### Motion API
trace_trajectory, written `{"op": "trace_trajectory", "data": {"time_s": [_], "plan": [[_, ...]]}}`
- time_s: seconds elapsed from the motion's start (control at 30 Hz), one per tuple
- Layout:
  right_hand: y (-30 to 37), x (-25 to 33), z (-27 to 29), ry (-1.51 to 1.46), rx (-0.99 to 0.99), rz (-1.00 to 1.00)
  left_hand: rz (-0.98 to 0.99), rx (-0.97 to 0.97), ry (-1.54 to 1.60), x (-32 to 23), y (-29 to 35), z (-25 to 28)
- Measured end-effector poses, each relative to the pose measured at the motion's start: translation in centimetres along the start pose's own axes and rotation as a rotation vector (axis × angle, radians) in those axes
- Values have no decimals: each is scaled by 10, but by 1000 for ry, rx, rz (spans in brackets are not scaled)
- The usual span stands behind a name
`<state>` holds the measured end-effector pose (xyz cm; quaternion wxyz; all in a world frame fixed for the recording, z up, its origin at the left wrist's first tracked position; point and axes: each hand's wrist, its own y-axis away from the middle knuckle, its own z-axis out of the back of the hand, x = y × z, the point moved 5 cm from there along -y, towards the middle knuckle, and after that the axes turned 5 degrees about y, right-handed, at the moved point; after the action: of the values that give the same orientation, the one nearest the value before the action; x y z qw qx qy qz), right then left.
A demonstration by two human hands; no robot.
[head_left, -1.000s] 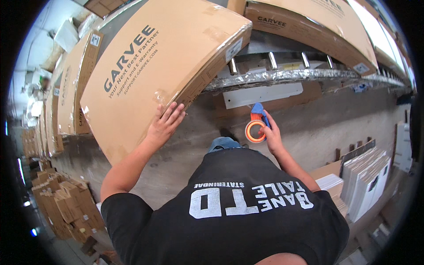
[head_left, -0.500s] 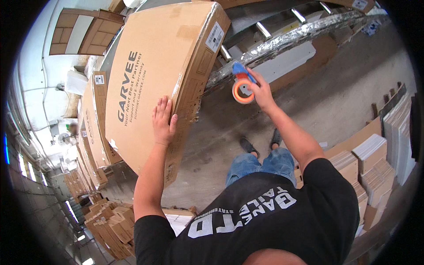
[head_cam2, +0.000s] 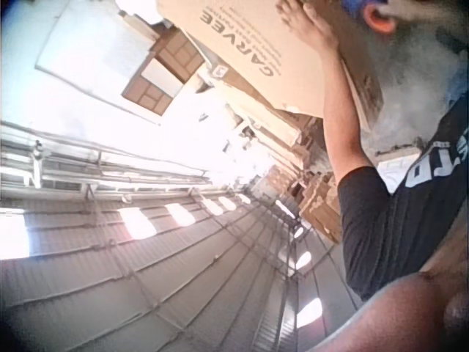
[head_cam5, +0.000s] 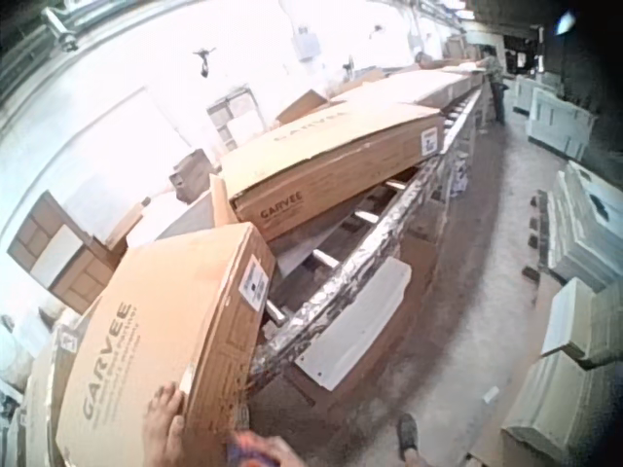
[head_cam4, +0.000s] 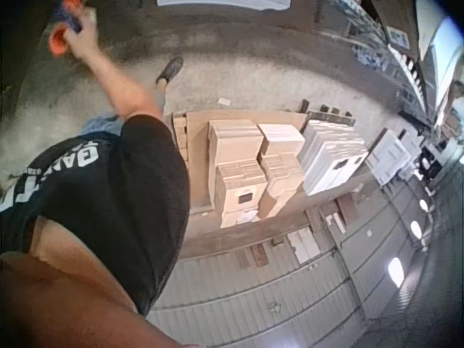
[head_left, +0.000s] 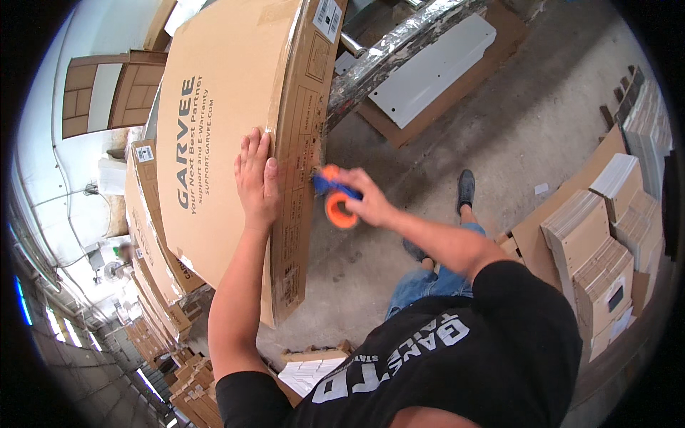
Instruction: The person tapes large flat boxes on a conveyor belt using a tape dispenser, moving along the line to secure multiple packages.
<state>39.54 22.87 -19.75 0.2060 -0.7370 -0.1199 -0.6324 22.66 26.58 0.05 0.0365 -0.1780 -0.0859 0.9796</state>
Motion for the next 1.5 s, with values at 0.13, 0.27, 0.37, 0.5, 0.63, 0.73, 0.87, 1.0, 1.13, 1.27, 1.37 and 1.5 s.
{"op": "trace_trajectory", "data": {"time_s": [0.13, 0.27, 0.37, 0.5, 0.63, 0.73, 0.87, 1.0, 1.13, 1.27, 1.37, 1.5], "plan": [[25, 4, -23, -80, 128, -106, -20, -13, -12, -3, -6, -4], [17, 11, -17, 37, 329, -52, -42, -25, -67, 4, 0, -5], [6, 7, -15, 16, 413, -101, -45, -10, -129, -1, -5, -7], [-24, 1, -5, 56, 635, -41, -55, 15, -210, 0, -2, -9], [-62, 54, -22, 713, 859, 262, -79, -9, -263, 10, 6, -12], [-51, 21, -86, 1215, 1314, 285, -135, 13, -346, -19, -18, -17], [82, -17, -142, 923, 1537, 125, -143, 12, -516, -8, -8, -23], [138, -23, -92, 569, 1152, -176, -839, 576, -855, -56, 19, -55], [163, -53, -8, 480, 797, -304, -618, 1193, -1345, -12, 46, -110], [190, -84, 77, 552, 575, -493, -610, 1000, -1407, 0, 56, -123], [191, -93, 124, 533, 462, -545, -648, 909, -1317, -3, 44, -115], [167, -71, 153, 512, 429, -533, -404, 722, -1284, -21, 19, -85]]}}
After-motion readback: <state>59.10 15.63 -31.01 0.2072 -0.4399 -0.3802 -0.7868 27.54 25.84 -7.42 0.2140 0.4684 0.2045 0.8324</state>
